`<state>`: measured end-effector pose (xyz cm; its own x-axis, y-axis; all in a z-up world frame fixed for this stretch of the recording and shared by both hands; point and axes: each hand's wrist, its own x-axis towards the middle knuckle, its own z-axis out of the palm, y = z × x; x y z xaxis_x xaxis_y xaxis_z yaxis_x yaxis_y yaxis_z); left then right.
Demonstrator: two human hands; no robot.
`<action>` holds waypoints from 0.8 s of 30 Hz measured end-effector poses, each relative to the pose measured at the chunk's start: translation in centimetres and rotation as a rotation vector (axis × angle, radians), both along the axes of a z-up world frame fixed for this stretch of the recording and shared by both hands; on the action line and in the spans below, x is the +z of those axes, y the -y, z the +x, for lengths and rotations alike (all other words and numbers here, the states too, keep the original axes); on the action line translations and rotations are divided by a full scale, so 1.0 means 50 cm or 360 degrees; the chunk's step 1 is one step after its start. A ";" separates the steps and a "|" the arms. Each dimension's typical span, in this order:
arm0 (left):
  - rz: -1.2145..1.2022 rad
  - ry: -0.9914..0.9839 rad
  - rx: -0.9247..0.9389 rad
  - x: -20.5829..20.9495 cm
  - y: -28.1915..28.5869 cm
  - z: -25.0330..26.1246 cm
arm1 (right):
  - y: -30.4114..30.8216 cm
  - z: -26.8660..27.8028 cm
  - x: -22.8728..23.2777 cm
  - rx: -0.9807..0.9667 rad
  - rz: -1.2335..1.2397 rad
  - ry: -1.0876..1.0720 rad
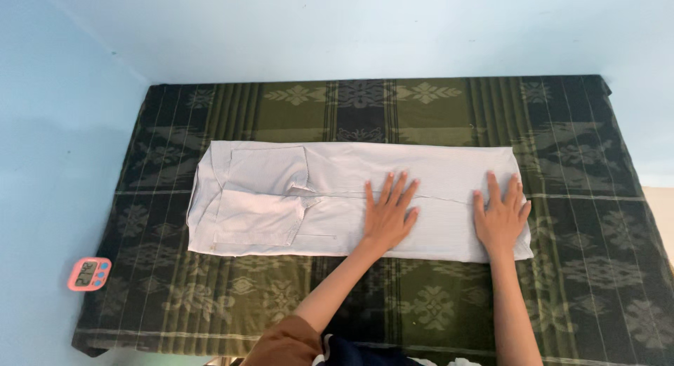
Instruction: The person picks up a white shirt and a dark shirt from a laundry basket one at a time, spreads each flat on a bed, and folds them into rectangular bundles.
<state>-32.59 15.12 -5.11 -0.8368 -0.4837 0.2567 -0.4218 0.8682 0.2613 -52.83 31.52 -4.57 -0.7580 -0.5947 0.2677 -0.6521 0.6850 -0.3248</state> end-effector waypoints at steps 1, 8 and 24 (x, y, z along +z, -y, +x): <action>-0.0012 -0.0018 0.0004 0.003 0.002 0.002 | 0.001 -0.003 0.005 -0.0050 -0.0042 0.0023; -0.0048 -0.0067 0.0000 -0.001 0.005 0.004 | 0.033 -0.010 0.036 -0.0508 -0.0190 0.0438; 0.2580 -0.0998 -0.0118 0.052 0.075 0.026 | 0.175 0.219 0.163 0.0770 -0.0217 0.0909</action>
